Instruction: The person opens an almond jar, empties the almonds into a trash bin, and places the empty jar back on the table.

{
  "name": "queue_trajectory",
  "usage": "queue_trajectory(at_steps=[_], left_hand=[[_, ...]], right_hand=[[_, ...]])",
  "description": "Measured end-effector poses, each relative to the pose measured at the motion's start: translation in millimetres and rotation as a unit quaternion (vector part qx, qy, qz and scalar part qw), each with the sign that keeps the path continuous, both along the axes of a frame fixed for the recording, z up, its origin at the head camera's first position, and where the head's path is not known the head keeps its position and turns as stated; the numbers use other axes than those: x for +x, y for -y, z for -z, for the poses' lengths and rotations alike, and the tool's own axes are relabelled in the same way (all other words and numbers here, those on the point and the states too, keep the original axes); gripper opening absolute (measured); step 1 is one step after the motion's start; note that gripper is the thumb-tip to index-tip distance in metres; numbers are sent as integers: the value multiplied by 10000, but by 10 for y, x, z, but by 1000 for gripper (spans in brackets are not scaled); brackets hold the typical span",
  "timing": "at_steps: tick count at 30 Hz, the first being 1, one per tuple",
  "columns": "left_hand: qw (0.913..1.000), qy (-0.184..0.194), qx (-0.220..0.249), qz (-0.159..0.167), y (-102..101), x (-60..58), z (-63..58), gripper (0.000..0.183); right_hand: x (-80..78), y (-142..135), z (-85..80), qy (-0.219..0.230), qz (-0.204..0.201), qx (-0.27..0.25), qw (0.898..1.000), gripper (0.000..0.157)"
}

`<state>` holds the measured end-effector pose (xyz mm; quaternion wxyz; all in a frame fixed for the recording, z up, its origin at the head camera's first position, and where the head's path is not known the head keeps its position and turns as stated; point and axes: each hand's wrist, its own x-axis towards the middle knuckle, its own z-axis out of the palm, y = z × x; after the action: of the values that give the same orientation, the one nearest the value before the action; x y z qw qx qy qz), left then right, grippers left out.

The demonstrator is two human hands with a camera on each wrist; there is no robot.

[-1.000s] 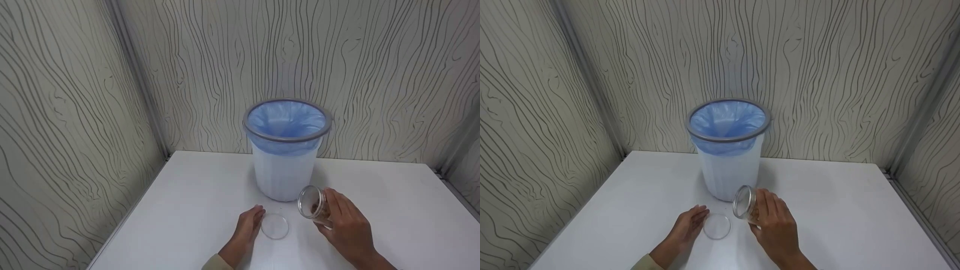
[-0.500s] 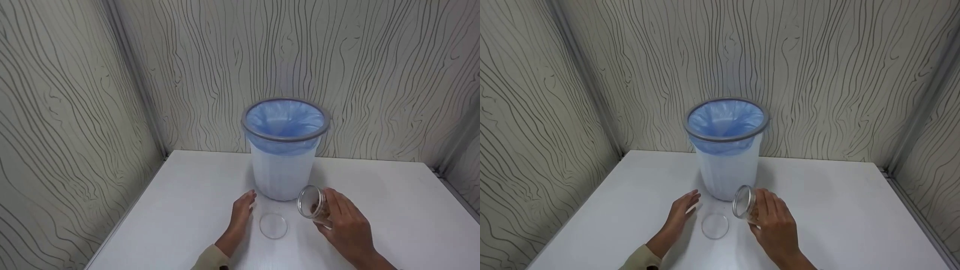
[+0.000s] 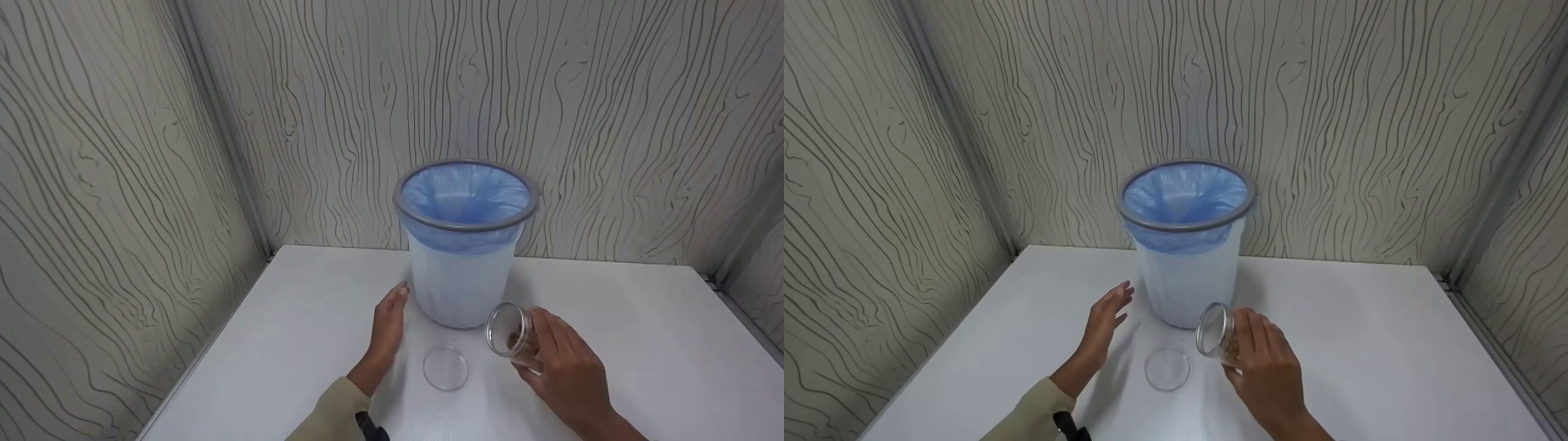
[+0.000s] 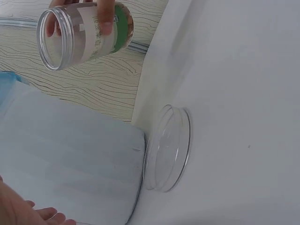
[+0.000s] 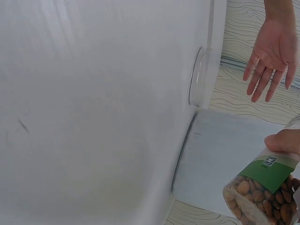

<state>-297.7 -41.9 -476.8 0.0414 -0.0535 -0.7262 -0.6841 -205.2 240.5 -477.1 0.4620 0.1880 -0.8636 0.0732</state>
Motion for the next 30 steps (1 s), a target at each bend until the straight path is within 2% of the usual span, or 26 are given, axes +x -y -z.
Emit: queue_trajectory(at_steps=[6,10,18,23,30], left_hand=[[9995,-304,16,-60,38,-75,-75,57],[9991,-414,4,-107,68,-116,-138,55],[9909,-1079,-715,-378,180,-246,-204,56],[9863,-1376,-829,-365,217,-321,-267,53],[9826,-1550,-981,-302,241,-419,-420,54]], right_hand=[[9,11,1,113,28,40,9999,104],[2,23,-5,9,13,20,10000,102],[2,50,1,100,21,34,9999,103],[5,30,11,173,39,62,9998,100],[-7,11,26,89,58,71,9999,103]])
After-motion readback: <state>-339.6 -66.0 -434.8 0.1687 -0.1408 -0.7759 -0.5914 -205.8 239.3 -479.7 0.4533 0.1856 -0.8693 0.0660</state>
